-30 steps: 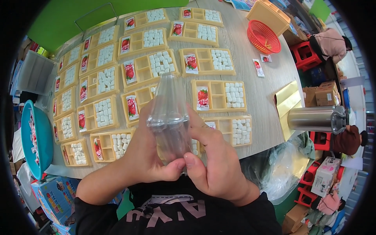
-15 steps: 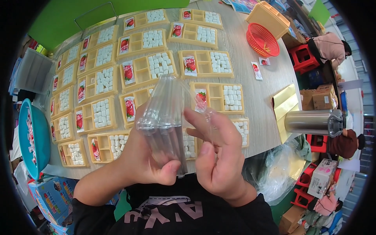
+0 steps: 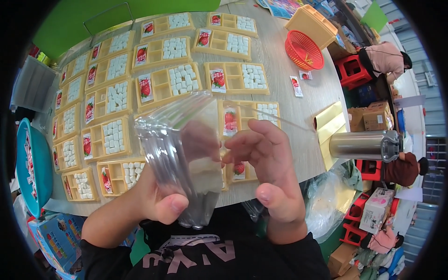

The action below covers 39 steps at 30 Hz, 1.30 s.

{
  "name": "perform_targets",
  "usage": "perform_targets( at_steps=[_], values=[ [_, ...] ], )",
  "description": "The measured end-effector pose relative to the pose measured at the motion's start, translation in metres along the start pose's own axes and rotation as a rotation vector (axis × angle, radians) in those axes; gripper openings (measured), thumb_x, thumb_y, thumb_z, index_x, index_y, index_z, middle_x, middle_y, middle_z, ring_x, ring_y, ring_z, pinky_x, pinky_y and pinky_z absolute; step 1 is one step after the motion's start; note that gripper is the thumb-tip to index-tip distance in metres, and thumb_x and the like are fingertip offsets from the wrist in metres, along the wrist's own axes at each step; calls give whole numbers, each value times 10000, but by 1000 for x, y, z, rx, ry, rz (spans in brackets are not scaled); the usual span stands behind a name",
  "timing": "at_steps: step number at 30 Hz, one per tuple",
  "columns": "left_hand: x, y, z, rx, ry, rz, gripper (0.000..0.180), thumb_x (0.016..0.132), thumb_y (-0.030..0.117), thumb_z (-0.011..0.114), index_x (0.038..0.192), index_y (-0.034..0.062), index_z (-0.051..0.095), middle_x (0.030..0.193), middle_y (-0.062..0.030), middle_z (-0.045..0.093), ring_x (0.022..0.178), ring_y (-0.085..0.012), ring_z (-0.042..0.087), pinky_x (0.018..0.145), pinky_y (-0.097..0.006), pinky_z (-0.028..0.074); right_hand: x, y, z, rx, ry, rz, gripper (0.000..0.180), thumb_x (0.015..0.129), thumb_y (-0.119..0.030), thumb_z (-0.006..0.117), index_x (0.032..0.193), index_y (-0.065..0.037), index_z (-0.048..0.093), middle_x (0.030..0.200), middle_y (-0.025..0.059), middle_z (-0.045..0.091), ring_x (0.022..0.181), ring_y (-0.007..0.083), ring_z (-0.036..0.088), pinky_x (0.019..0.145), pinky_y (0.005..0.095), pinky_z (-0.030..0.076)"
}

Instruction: Packaging small white square items into clear plastic containers at a factory workbench.

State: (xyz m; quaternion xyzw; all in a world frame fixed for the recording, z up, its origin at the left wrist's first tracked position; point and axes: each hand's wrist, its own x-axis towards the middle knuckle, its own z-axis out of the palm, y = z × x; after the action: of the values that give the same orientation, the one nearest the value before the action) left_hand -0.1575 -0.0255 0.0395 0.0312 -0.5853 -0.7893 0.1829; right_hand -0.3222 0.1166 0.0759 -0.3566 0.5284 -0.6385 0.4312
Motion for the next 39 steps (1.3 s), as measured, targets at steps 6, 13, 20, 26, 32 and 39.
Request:
perform_targets(
  at_steps=[6, 13, 20, 26, 32, 39],
  values=[
    [3, 5, 6, -59, 181, -76, 993, 741, 537, 661, 1445, -10, 225, 1294, -170, 464, 1148, -270, 547, 933, -422, 498, 19, -18, -47, -382, 93, -303, 918, 767, -554, 684, 1417, -1, 348, 1274, 166, 481, 1138, 252, 479, 990, 365, 353],
    [1, 8, 12, -109, 384, -106, 1032, 724, 666, 611, 1428, -19, 292, 1312, -161, 471, 1131, -295, 579, 920, -425, 520, 76, -25, -68, -1232, -441, -203, 590, 697, -192, 825, 1218, -109, 560, 1320, 103, 498, 1259, 325, 437, 1066, 418, 359],
    [2, 9, 10, -89, 347, -102, 992, 743, 662, 601, 1409, -31, 354, 1324, -151, 461, 1133, -285, 577, 899, -411, 525, 78, -11, -83, -1286, -476, -162, 543, 687, -199, 833, 1165, -145, 579, 1323, 69, 498, 1264, 332, 429, 1057, 437, 367],
    [-2, 4, 8, -33, 295, -97, 964, 765, 657, 595, 1401, -28, 358, 1318, -151, 471, 1123, -265, 583, 884, -397, 532, 77, -7, -86, -1301, -484, -140, 530, 689, -208, 832, 1155, -153, 586, 1336, 64, 487, 1279, 337, 419, 1071, 448, 356],
    [-3, -1, 10, -38, 350, -76, 965, 769, 633, 620, 1418, -17, 323, 1317, -156, 479, 1114, -261, 587, 889, -391, 529, 80, -2, -85, -1373, -498, -212, 494, 713, -251, 813, 1146, -163, 594, 1340, 65, 485, 1273, 348, 424, 1071, 452, 354],
    [0, -1, 2, 56, 297, -38, 938, 790, 586, 641, 1428, -13, 302, 1323, -171, 474, 1139, -269, 576, 932, -409, 508, 76, -2, -73, -1454, -453, -324, 432, 756, -264, 776, 1133, -145, 603, 1324, 87, 497, 1244, 360, 449, 1050, 456, 362]
  ],
)
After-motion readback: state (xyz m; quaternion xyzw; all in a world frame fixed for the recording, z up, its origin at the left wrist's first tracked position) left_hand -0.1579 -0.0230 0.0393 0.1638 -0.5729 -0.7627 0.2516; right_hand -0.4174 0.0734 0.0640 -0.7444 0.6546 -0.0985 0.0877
